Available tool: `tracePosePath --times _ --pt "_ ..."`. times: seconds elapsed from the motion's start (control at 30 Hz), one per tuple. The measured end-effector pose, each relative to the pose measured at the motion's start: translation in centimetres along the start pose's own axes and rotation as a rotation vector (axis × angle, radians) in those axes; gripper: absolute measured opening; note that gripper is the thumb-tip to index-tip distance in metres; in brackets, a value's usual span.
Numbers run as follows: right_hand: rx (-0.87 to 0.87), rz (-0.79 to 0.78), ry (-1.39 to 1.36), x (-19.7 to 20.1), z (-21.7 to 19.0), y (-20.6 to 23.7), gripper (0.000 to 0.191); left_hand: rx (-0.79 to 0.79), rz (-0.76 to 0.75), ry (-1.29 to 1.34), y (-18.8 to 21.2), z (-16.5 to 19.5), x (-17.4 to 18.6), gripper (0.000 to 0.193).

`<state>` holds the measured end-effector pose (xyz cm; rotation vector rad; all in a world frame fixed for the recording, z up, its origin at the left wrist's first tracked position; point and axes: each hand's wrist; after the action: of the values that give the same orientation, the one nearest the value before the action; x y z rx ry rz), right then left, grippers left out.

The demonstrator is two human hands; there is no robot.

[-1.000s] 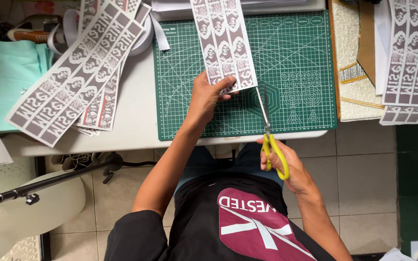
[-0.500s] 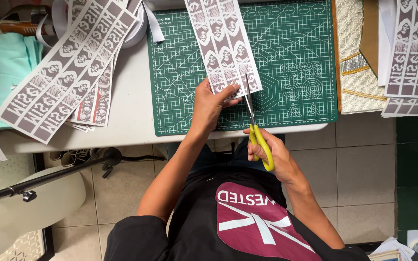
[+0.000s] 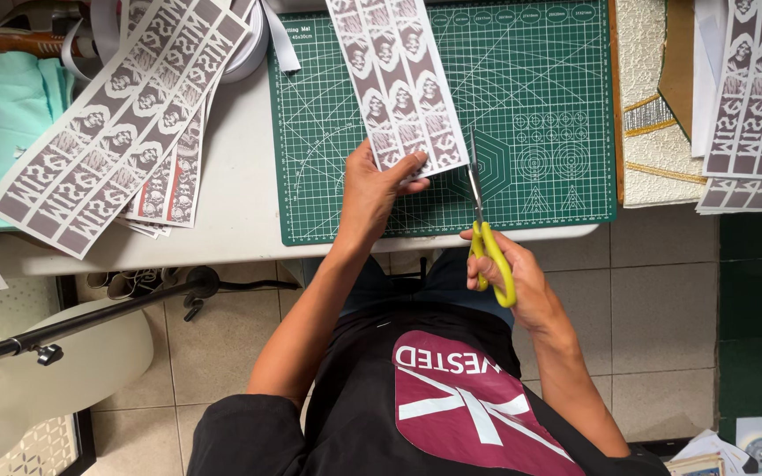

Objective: The person uses yellow-handled scissors to cut a printed sticker sheet into individual strips and then separates the strips. The cut pieces are placed on a green cutting mat on the workbench.

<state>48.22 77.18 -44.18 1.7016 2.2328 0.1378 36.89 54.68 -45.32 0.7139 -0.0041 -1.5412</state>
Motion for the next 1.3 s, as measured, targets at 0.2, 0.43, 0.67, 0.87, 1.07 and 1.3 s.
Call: tracePosePath --times 0.2,0.43,0.67,0.87,1.07,1.3 --pt "0.007 -0.03 -0.031 0.31 0.35 -0.11 0.072 0.016 -0.02 -0.071 -0.1 -0.17 0.63 0.026" --pt "0.008 -0.023 -0.012 -0.07 0.34 -0.63 0.072 0.03 -0.032 -0.095 0.15 -0.24 0.59 0.029" --pt "-0.007 0.001 -0.034 -0.25 0.28 -0.55 0.072 0.027 -0.028 -0.085 0.06 -0.11 0.41 0.029" --pt "-0.006 -0.004 -0.022 -0.19 0.48 -0.6 0.071 0.037 -0.016 -0.11 0.15 -0.07 0.41 0.027" --pt "-0.001 -0.002 -0.024 -0.08 0.57 -0.64 0.071 0.051 -0.008 -0.132 0.27 0.1 0.26 0.027" --pt "-0.009 0.004 -0.034 -0.22 0.33 -0.6 0.071 0.047 -0.021 -0.118 0.45 0.33 0.22 0.029"
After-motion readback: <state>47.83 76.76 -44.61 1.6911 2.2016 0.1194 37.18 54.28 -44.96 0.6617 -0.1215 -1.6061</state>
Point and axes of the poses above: each hand's wrist, its own y-axis away from the middle knuckle, its own x-axis out of the back of the hand, z = x × y, and after that the axes turned 9 degrees about x, right-handed
